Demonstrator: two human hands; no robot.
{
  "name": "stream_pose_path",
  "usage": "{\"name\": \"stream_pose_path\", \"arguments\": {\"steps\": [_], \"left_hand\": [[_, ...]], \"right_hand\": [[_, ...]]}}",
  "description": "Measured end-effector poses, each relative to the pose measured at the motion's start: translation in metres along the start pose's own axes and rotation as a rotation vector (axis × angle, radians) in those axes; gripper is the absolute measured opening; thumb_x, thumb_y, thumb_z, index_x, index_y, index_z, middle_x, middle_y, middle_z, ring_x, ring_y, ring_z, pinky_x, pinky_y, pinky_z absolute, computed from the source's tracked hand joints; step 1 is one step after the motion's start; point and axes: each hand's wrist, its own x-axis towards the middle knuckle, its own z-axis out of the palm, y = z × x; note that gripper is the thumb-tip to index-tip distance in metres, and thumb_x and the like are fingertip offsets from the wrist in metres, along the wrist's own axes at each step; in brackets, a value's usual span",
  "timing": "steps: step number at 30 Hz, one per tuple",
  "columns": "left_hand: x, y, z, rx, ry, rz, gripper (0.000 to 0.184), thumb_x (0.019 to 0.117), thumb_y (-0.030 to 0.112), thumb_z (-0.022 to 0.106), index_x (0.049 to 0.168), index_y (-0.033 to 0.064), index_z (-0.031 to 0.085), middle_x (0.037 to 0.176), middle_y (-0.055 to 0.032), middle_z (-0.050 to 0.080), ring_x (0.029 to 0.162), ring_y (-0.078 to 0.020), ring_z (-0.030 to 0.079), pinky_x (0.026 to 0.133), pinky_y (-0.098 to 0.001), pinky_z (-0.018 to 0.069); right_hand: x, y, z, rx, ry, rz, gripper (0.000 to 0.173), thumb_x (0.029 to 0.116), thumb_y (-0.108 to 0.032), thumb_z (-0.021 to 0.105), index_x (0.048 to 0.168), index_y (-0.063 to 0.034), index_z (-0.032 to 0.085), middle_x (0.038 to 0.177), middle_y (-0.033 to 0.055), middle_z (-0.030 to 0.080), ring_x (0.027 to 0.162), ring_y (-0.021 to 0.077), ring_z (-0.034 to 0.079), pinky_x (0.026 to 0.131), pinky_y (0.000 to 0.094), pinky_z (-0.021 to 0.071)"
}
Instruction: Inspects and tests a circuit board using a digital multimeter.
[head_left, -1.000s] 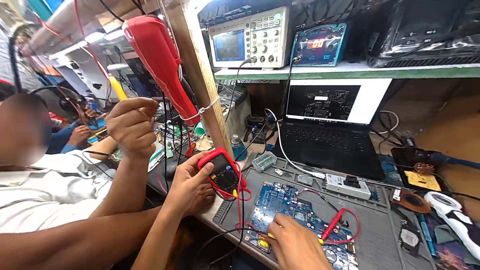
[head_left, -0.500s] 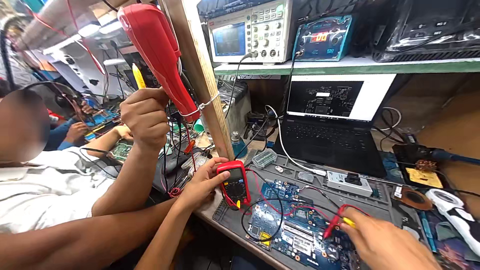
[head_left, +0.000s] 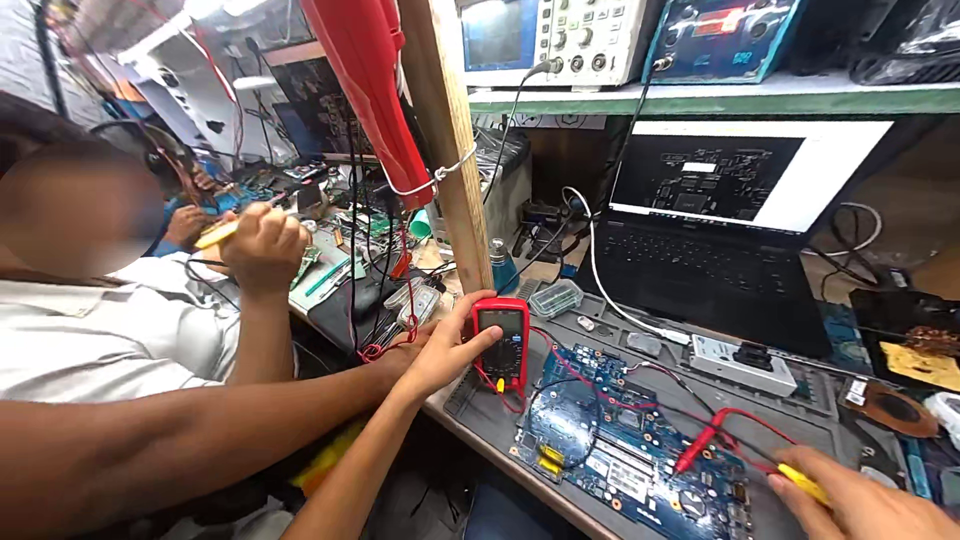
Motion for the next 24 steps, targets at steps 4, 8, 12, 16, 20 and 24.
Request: {"name": "stream_pose_path", "arguments": {"steps": [4, 8, 12, 16, 20, 24], "left_hand": [[-0.007, -0.006, 0.014, -0.102, 0.124, -0.007, 0.055, 0.1013, 0.024, 0.065, 0.15, 0.0187, 0.04, 0.123, -0.0094, 0.07, 0.101, -0.0245, 0.073, 0.085, -0.0426, 0.0633], [-0.016, -0.012, 0.012, -0.269, 0.155, -0.079, 0.051, 0.1028, 0.025, 0.062, 0.147, 0.018, 0.038, 0.122, -0.0131, 0.07, 0.097, -0.0276, 0.073, 0.079, -0.0424, 0.0625], [-0.018, -0.021, 0.008, -0.383, 0.087, -0.044, 0.045, 0.106, 0.02, 0.055, 0.149, 0.014, 0.044, 0.132, -0.0131, 0.064, 0.11, -0.0281, 0.068, 0.09, -0.0456, 0.0595], [-0.018, -0.03, 0.019, -0.412, 0.07, -0.024, 0.05, 0.1079, 0.022, 0.051, 0.156, 0.0194, 0.039, 0.138, -0.0116, 0.062, 0.115, -0.0272, 0.067, 0.096, -0.0458, 0.0577], [-0.022, -0.04, 0.021, -0.455, 0.058, 0.052, 0.055, 0.1066, 0.016, 0.051, 0.159, 0.0134, 0.035, 0.146, -0.0136, 0.056, 0.126, -0.0277, 0.061, 0.105, -0.0459, 0.0527], [-0.033, -0.039, 0.025, -0.181, 0.176, 0.114, 0.059, 0.1004, 0.01, 0.055, 0.157, 0.0095, 0.038, 0.147, -0.0092, 0.057, 0.13, -0.021, 0.059, 0.109, -0.0413, 0.0528]], "right_hand": [[0.003, 0.003, 0.008, 0.051, 0.055, -0.02, 0.037, 0.1019, -0.024, 0.055, 0.127, 0.0019, 0.063, 0.112, 0.0309, 0.067, 0.103, 0.0526, 0.065, 0.083, 0.0723, 0.0479], [0.004, -0.01, 0.023, 0.063, 0.108, -0.095, 0.047, 0.0965, -0.025, 0.064, 0.134, 0.0028, 0.061, 0.131, 0.0335, 0.059, 0.119, 0.0548, 0.057, 0.096, 0.071, 0.0453], [0.015, -0.059, 0.027, 0.206, 0.196, -0.26, 0.047, 0.1009, -0.035, 0.06, 0.135, -0.0023, 0.062, 0.131, 0.0222, 0.065, 0.114, 0.0384, 0.066, 0.093, 0.0584, 0.0539], [0.047, -0.109, 0.045, 0.55, 0.27, -0.381, 0.042, 0.1, -0.044, 0.059, 0.129, -0.0143, 0.067, 0.118, -0.0001, 0.072, 0.101, 0.0123, 0.072, 0.083, 0.0368, 0.064], [0.091, -0.148, 0.045, 0.942, 0.168, -0.369, 0.037, 0.098, -0.035, 0.065, 0.13, -0.0171, 0.066, 0.122, -0.0007, 0.072, 0.104, 0.0177, 0.073, 0.087, 0.0405, 0.0641], [0.124, -0.162, 0.057, 0.863, 0.116, -0.307, 0.037, 0.0988, -0.031, 0.065, 0.133, -0.0174, 0.064, 0.123, -0.0014, 0.071, 0.105, 0.0135, 0.072, 0.089, 0.039, 0.0632]]}}
